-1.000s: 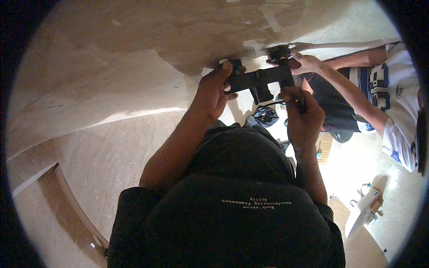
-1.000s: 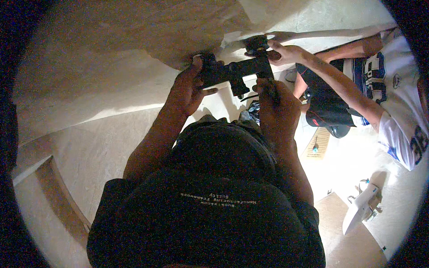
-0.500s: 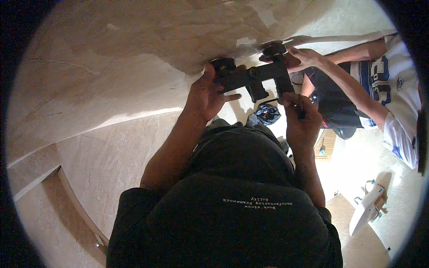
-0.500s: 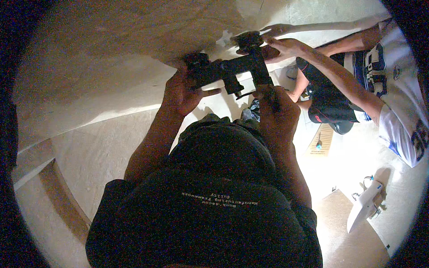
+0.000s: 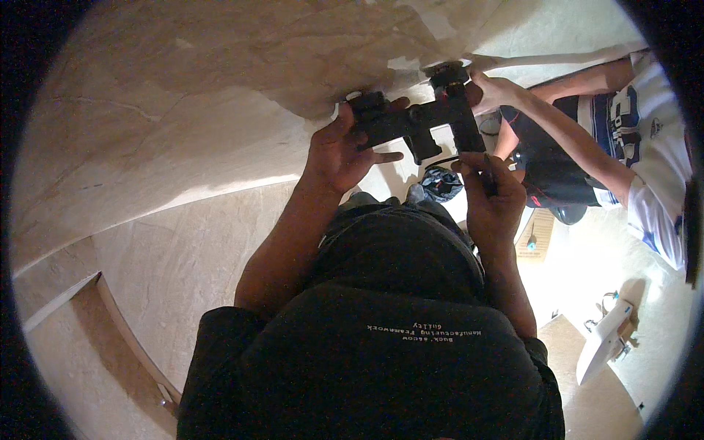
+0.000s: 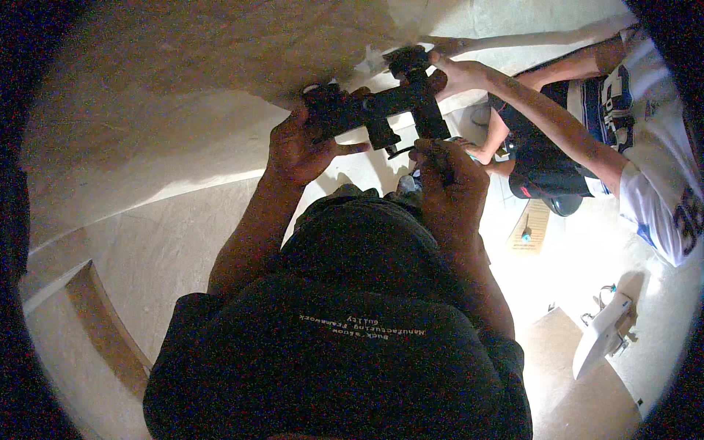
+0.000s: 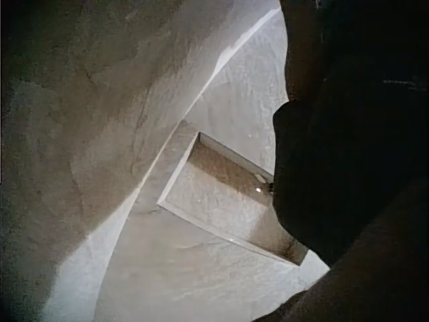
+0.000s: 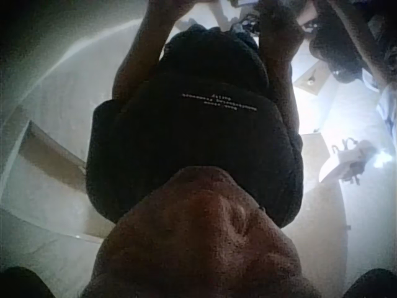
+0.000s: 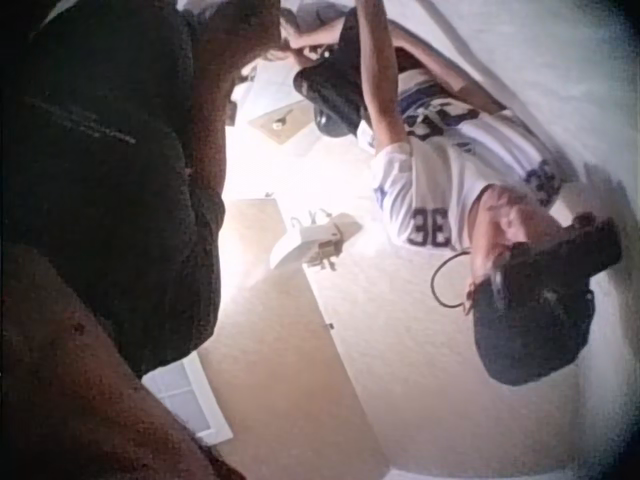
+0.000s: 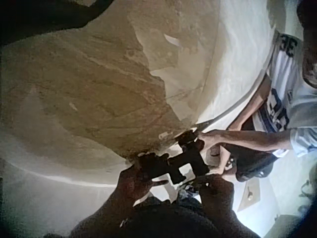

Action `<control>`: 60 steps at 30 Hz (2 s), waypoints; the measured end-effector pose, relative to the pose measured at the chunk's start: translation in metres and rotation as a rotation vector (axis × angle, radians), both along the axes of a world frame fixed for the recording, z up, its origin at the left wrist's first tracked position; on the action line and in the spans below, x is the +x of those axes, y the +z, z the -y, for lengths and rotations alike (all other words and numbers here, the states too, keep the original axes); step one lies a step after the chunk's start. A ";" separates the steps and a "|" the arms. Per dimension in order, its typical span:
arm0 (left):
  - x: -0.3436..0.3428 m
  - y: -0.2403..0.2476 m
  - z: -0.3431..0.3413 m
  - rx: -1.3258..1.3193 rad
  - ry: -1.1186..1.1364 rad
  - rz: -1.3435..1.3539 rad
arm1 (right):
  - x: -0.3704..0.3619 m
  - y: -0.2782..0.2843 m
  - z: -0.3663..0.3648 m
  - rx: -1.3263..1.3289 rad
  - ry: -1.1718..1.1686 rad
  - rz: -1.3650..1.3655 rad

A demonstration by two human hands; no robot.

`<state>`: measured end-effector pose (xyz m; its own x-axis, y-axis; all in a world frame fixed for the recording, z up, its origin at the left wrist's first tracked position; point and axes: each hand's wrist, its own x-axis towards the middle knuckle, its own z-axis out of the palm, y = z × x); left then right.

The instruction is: The person mounts a dual-faucet base to a wall and wraps a small connector pipe with plumbing tape.

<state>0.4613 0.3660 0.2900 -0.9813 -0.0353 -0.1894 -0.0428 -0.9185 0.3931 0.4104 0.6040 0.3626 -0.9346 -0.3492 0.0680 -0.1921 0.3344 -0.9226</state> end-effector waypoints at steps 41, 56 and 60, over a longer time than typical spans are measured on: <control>0.007 0.041 -0.032 -0.405 0.222 0.479 | -0.057 -0.022 -0.012 -0.206 -0.063 0.451; -0.017 0.028 -0.074 -0.477 0.674 0.584 | -0.099 -0.043 -0.020 -0.331 0.336 0.844; -0.021 0.034 -0.081 -0.272 0.707 0.590 | -0.110 -0.036 -0.018 -0.199 0.436 0.851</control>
<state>0.4407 0.4475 0.3244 -0.4649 -0.6983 -0.5443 0.2273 -0.6882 0.6890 0.3004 0.6224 0.3263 -0.4905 -0.7311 -0.4742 0.4943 0.2147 -0.8423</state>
